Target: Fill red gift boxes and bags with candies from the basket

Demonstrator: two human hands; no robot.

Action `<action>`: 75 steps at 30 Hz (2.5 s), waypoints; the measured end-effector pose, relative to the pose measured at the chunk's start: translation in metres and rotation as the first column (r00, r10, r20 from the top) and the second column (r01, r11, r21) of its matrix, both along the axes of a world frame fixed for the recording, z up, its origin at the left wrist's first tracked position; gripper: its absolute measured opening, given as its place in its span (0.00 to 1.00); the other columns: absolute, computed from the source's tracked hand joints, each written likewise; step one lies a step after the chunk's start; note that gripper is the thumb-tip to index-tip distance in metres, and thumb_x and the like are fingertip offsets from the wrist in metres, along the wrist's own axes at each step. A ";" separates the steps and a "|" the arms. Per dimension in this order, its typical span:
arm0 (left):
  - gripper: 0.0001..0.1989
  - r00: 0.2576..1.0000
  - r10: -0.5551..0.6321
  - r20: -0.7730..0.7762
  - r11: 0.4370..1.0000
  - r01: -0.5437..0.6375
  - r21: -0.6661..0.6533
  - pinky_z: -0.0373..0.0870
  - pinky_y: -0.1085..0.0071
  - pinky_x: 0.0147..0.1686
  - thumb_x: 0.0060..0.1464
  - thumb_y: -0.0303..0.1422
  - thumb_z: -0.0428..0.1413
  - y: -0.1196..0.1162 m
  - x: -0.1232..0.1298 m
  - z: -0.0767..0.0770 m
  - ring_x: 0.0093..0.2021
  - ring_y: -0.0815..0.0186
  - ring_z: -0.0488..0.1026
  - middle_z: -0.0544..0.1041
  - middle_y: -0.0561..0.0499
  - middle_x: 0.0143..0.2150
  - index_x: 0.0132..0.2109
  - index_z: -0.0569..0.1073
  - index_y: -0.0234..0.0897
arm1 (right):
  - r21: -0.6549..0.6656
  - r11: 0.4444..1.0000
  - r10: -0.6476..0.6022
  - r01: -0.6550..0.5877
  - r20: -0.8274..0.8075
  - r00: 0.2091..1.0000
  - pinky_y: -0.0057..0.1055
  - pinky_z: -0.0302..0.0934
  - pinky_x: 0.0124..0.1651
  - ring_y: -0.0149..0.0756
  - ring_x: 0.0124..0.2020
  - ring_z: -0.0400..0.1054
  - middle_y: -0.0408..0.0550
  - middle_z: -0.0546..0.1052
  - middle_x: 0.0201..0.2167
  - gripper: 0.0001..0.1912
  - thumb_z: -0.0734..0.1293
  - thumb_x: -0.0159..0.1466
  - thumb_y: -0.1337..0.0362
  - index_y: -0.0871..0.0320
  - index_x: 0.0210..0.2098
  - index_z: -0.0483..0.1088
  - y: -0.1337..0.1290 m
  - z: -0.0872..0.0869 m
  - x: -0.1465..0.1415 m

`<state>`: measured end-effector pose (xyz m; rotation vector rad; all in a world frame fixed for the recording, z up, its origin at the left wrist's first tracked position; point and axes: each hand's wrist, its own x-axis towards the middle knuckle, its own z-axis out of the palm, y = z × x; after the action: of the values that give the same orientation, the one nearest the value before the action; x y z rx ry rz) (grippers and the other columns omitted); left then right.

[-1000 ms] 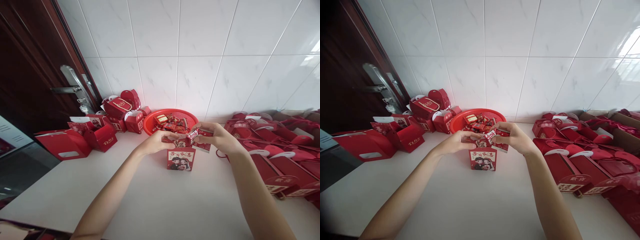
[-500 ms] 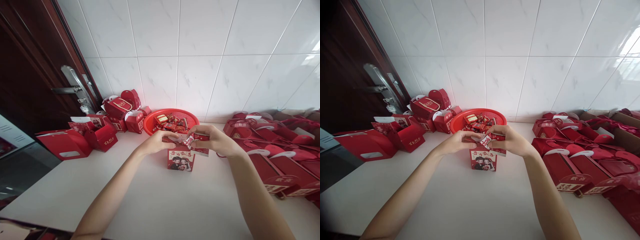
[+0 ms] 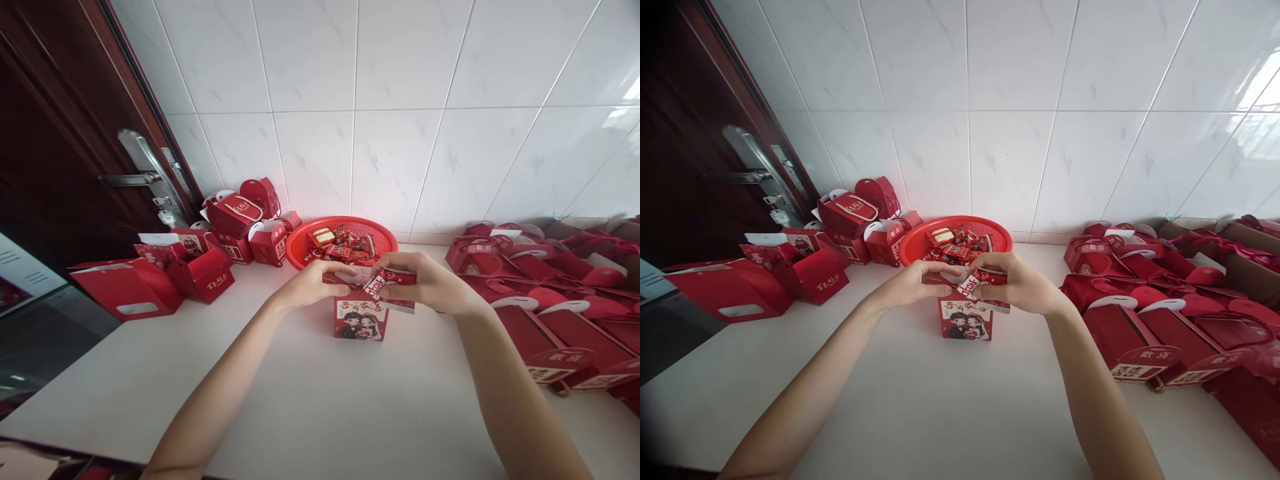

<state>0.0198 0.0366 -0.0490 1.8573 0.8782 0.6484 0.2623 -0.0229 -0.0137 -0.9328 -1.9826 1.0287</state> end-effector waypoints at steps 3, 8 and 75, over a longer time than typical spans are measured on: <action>0.22 1.000 -0.008 0.008 1.000 0.008 -0.006 0.71 0.59 0.55 0.47 0.34 0.67 0.000 0.000 0.000 0.56 0.52 0.75 0.81 0.46 0.54 0.51 0.80 0.39 | 0.023 1.000 0.019 -0.020 0.043 0.999 0.36 0.70 0.42 0.42 0.41 0.76 0.48 0.82 0.39 0.11 0.73 0.59 0.59 0.56 0.40 0.77 -0.002 0.001 -0.001; 0.21 0.999 -0.031 0.022 1.000 0.031 -0.004 0.71 0.59 0.57 0.49 0.34 0.66 0.000 0.000 -0.001 0.57 0.53 0.75 0.80 0.46 0.55 0.52 0.80 0.39 | 0.018 1.000 -0.004 0.002 0.113 0.994 0.34 0.69 0.37 0.42 0.36 0.75 0.46 0.81 0.34 0.10 0.73 0.58 0.60 0.54 0.39 0.79 -0.004 0.001 -0.002; 0.33 0.949 -0.160 -0.271 0.932 0.236 0.274 0.68 0.60 0.58 0.51 0.31 0.65 -0.046 0.005 0.022 0.61 0.53 0.72 0.76 0.50 0.61 0.64 0.68 0.48 | 0.402 0.908 -0.296 0.119 0.416 0.860 0.28 0.56 0.28 0.32 0.26 0.67 0.45 0.78 0.30 0.13 0.62 0.63 0.77 0.56 0.37 0.73 -0.030 0.001 -0.021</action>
<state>0.0246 -0.0098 -0.0265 2.3091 0.7604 0.4504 0.2415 -0.0525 -0.0131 -1.2362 -2.2879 0.2968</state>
